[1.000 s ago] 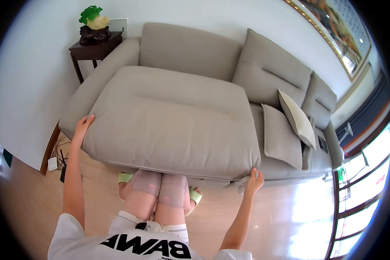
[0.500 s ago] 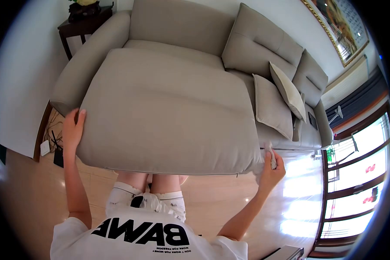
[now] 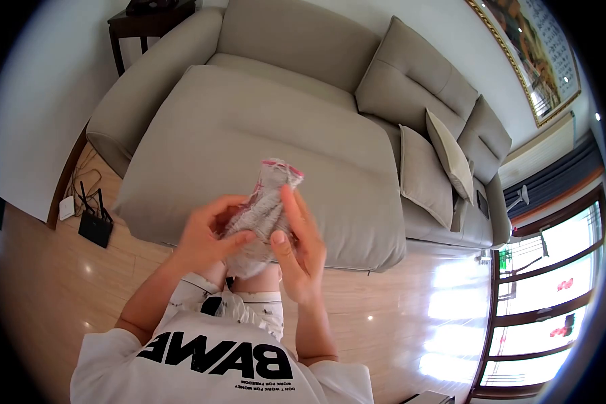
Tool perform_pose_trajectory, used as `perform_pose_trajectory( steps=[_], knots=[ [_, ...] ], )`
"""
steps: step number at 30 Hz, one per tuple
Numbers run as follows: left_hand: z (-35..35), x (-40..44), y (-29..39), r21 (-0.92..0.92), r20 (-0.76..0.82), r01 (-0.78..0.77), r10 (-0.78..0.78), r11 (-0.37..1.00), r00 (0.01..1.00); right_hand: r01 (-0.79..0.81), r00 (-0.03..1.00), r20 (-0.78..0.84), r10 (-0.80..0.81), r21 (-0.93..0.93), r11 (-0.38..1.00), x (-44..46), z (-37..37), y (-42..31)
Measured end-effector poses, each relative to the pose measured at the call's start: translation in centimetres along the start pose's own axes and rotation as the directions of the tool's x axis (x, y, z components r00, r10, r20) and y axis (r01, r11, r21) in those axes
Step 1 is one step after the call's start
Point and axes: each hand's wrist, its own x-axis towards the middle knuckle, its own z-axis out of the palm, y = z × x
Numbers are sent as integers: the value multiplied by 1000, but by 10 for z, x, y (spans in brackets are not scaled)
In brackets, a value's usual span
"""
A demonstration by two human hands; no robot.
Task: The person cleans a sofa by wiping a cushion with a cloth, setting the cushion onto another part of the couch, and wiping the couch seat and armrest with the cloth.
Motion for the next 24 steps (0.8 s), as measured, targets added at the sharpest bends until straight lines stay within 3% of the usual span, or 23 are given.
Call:
perform_pose_trajectory(
  steps=[3, 5, 6, 8, 9, 11, 14, 17, 19, 21, 24],
  knots=[
    [-8, -8, 14, -120, -7, 3, -4, 993, 1000, 155, 978, -84, -193, -336, 929, -7, -2, -6],
    [-11, -13, 25, -240, 28, -18, 25, 971, 999, 268, 936, -31, -352, -587, 764, -5, -2, -15],
    [-15, -12, 27, -120, -40, -55, 51, 991, 998, 312, 907, 11, -422, -691, 652, -3, -2, -18],
    [-28, -6, 31, 132, -160, -97, 118, 986, 980, 256, 930, 65, -362, -820, 511, 16, 11, -12],
    [-39, 0, 28, 370, -248, -28, 128, 929, 960, 230, 941, 86, -327, -872, 432, 22, 15, -8],
    [-64, 10, 14, 742, -396, 171, 217, 649, 892, 163, 968, 39, -249, -850, 501, 18, 13, 26],
    [-84, 3, 7, 954, -298, 195, 668, 228, 682, 153, 975, 36, -221, -829, 538, 21, 7, 69],
    [-52, 5, 15, 937, -245, 36, 580, 347, 777, 116, 987, 35, -157, -828, 549, 26, 3, 88],
    [-26, 21, -22, 891, -31, -240, 579, 386, 815, 75, 993, 2, -122, -800, 596, 36, 5, 97],
    [-2, 36, -34, 958, 125, -214, 392, 191, 911, 17, 996, -44, -71, -724, 690, 44, 12, 110],
    [-21, 45, -62, 951, 94, -186, 341, 248, 936, 53, 992, -33, -118, -755, 654, 49, 6, 132]
  ],
)
